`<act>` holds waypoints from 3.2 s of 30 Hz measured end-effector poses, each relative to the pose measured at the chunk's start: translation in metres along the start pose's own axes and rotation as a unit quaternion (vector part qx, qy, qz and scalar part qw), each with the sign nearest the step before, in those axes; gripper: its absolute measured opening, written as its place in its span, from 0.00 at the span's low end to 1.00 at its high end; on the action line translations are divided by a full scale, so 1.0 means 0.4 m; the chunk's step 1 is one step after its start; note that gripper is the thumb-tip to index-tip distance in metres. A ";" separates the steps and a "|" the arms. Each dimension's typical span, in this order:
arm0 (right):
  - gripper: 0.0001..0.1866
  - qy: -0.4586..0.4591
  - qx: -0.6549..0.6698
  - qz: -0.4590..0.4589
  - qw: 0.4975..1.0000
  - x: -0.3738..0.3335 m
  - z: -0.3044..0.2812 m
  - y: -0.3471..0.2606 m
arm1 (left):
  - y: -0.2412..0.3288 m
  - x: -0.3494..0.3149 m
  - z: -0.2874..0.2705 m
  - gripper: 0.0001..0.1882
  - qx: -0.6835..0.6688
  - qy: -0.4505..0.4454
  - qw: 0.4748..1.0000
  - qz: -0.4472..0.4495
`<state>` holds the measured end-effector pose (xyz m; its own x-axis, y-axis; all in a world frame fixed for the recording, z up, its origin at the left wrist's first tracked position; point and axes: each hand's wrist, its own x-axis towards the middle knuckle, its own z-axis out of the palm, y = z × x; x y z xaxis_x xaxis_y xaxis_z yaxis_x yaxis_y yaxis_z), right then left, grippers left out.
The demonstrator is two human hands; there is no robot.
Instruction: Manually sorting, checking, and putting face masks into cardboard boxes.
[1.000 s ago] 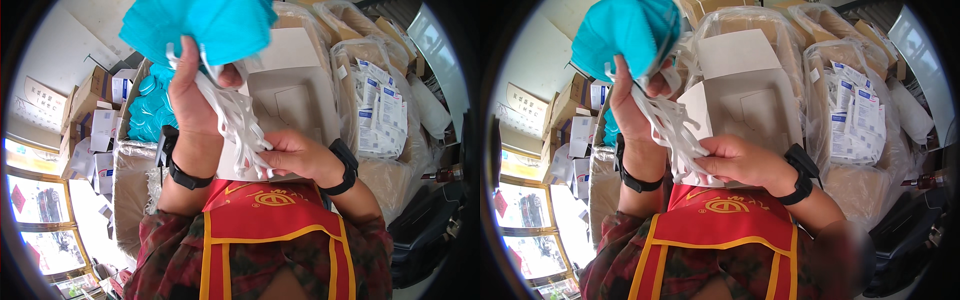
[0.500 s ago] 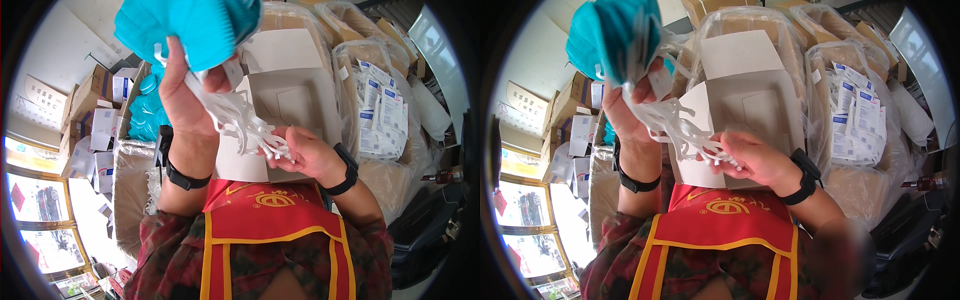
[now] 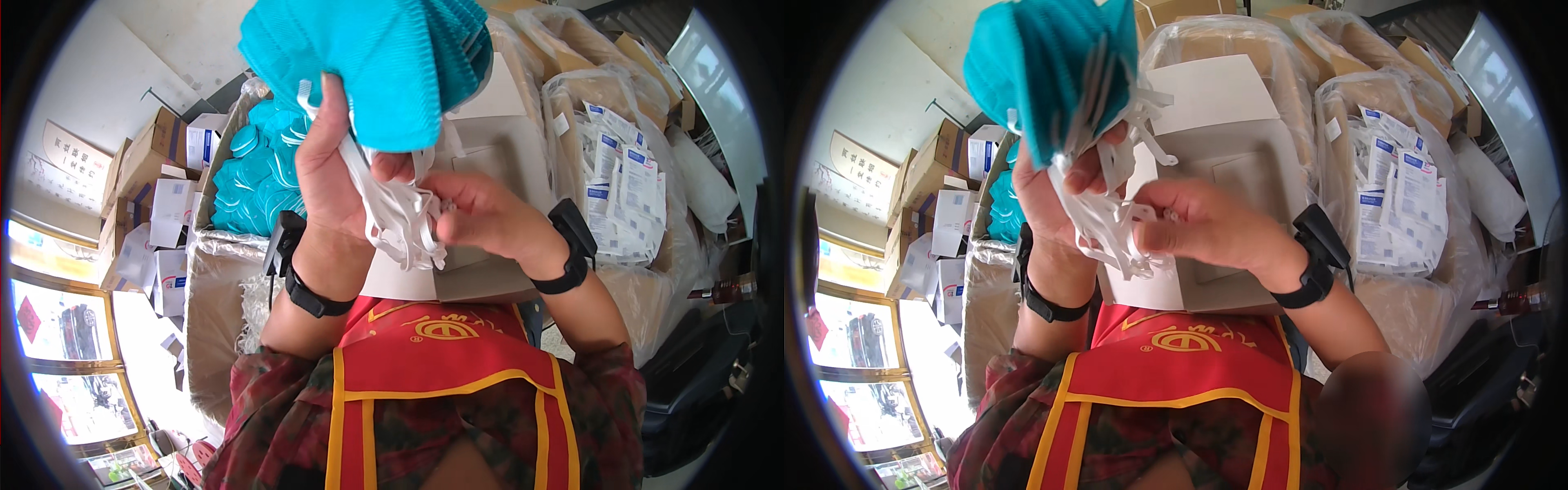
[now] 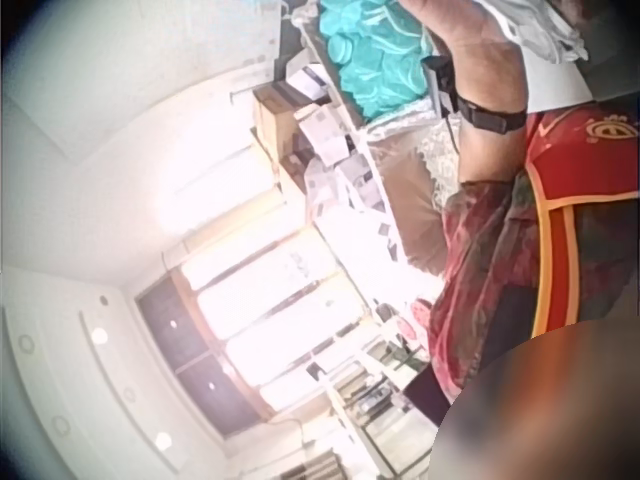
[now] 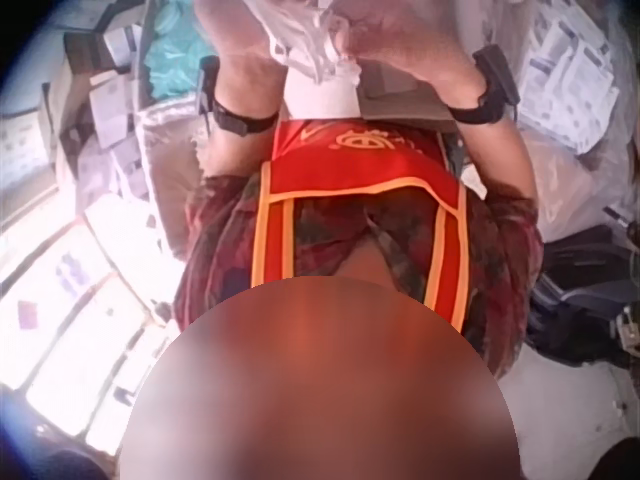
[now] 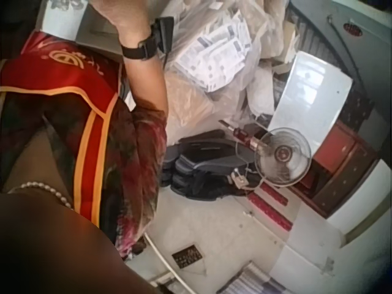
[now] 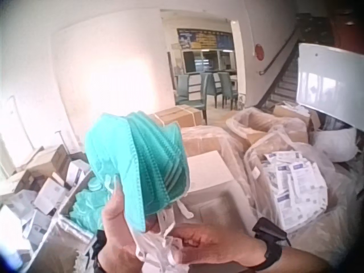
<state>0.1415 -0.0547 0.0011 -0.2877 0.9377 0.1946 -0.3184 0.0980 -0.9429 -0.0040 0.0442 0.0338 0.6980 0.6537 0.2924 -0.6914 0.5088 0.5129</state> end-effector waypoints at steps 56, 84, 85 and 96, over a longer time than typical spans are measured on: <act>0.12 0.181 0.120 0.081 0.973 -0.267 -0.063 -0.066 | 0.177 -0.124 -0.188 0.21 0.158 0.085 0.984 0.009; 0.17 0.086 -0.203 -0.014 0.975 -0.014 -0.004 -0.005 | -0.009 -0.012 -0.006 0.16 -0.112 0.002 0.991 -0.073; 0.13 0.093 -0.256 -0.053 0.961 -0.010 0.000 0.001 | -0.019 -0.013 -0.010 0.15 -0.056 0.034 0.996 -0.054; 0.11 0.046 -0.087 0.134 0.986 -0.077 -0.019 -0.029 | 0.050 -0.005 -0.022 0.20 -0.059 0.012 0.998 -0.020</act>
<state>0.1611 -0.0824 0.0039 -0.2541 0.9634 -0.0858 -0.0809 -0.1096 -0.9907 -0.0208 0.0581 0.0365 0.7214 0.6446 0.2531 -0.6814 0.5957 0.4252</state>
